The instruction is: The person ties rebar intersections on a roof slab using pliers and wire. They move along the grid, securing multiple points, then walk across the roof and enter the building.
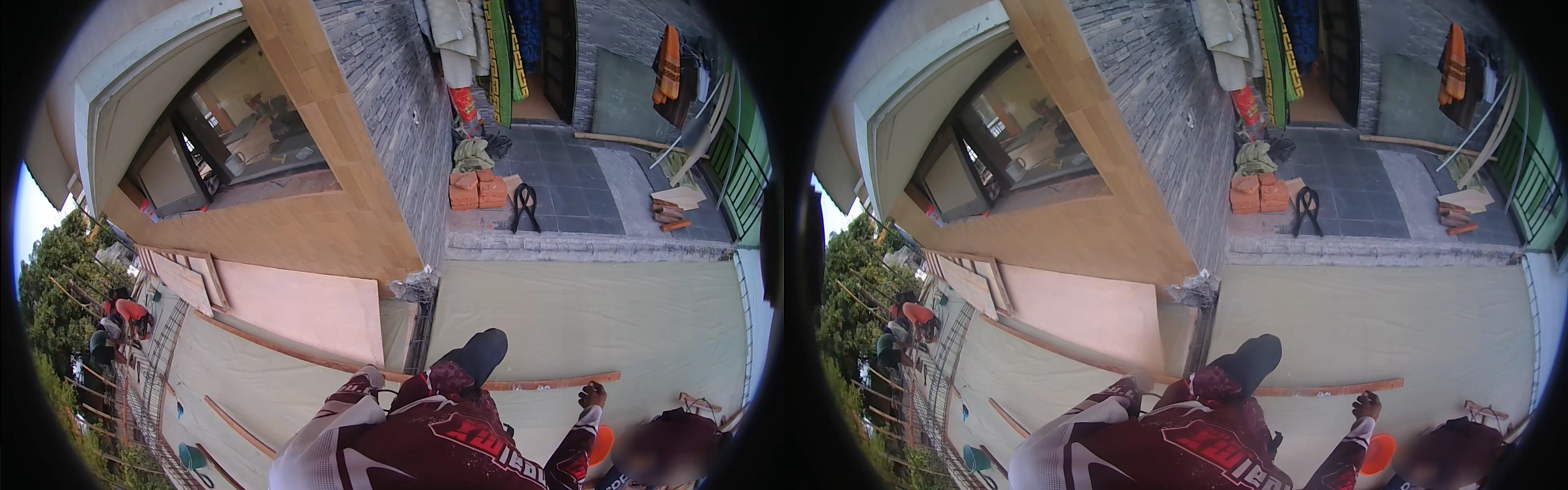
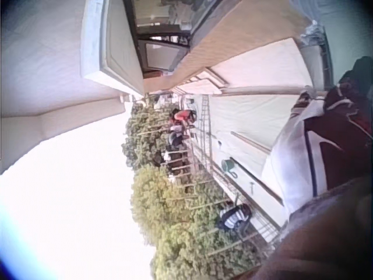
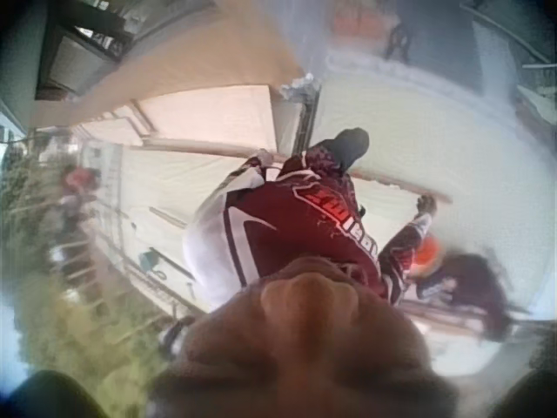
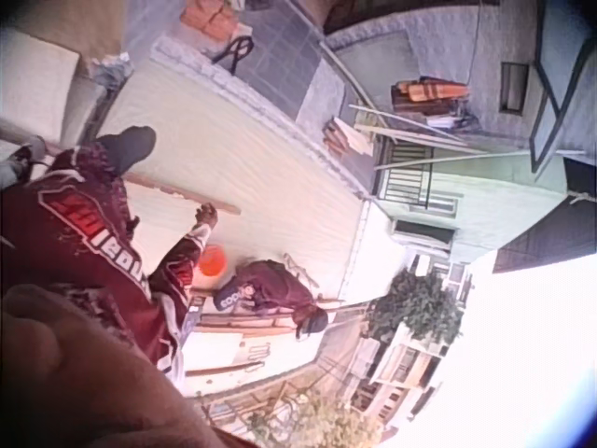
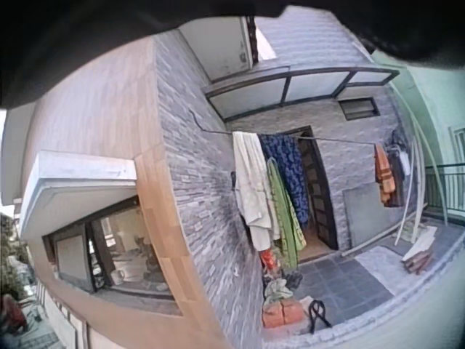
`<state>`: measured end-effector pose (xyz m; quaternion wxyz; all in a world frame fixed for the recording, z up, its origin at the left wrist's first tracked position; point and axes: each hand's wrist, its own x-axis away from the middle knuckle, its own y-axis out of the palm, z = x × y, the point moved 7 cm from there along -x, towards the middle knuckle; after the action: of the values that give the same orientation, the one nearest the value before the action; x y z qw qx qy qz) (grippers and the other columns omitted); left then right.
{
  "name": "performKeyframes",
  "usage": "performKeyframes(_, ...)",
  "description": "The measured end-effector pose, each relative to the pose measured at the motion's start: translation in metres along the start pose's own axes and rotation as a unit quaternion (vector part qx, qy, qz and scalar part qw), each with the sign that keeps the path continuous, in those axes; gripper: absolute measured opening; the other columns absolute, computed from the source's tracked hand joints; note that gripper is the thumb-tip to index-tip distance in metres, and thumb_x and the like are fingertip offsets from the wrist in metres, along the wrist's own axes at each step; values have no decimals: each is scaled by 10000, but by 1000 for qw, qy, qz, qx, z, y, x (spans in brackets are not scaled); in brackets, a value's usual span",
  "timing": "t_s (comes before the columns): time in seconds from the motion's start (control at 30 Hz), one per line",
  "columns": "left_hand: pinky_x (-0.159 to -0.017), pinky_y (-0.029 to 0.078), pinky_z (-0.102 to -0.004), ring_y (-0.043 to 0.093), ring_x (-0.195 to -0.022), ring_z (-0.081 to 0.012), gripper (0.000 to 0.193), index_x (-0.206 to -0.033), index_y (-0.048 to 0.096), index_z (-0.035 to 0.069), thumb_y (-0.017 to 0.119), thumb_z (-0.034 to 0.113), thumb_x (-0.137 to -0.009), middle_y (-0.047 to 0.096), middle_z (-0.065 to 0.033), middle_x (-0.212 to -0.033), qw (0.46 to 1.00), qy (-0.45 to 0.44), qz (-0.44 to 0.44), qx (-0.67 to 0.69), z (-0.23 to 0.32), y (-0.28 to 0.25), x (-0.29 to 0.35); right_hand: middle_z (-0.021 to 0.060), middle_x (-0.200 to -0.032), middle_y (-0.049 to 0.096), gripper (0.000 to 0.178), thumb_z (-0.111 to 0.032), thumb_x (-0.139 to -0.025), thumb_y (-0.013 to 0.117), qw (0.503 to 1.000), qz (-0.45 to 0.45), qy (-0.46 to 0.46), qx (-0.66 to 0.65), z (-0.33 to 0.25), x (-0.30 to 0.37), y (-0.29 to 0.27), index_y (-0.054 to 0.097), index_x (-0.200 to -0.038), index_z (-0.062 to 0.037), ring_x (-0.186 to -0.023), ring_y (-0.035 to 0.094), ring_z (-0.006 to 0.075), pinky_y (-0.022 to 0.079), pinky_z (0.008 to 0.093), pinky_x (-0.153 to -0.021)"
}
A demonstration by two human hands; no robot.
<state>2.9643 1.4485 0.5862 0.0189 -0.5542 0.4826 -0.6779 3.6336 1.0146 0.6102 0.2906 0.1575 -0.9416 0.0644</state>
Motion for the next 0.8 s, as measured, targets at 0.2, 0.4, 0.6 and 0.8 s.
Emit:
performKeyframes(0.2,-848,554,-435,705,-953,-344,313,-1083,745,93,606,259,-858,734,-142,-1027,998,39,26,36,73,-68,-56,111,-825,655,95,-150,-942,590,962,-108,213,133,61,-1,115,631,-1002,-87,-605,626,241,477,389,-474)
performKeyframes(0.4,-862,549,-426,694,-984,-330,281,-1058,744,116,653,271,-842,725,-136,-1060,994,33,-92,41,128,-136,-200,-52,-1192,632,249,-386,-957,515,771,-235,119,579,106,-155,32,668,-1121,-277,-1092,622,143,546,380,-816)
performKeyframes(0.6,-872,553,-421,697,-984,-310,270,-1041,737,137,668,308,-842,730,-118,-1052,993,-4,-111,48,200,-247,-335,-54,-1217,629,277,-420,-970,509,929,111,275,221,58,-194,-100,656,-1167,-294,-1151,623,156,552,422,-845)
performKeyframes(0.8,-882,557,-416,699,-983,-291,263,-1023,730,159,684,344,-842,735,-99,-1044,963,10,36,267,381,-473,-459,55,-944,678,281,-367,-951,558,949,131,243,153,-16,-231,-82,636,-1109,-149,-867,669,210,541,458,-691)
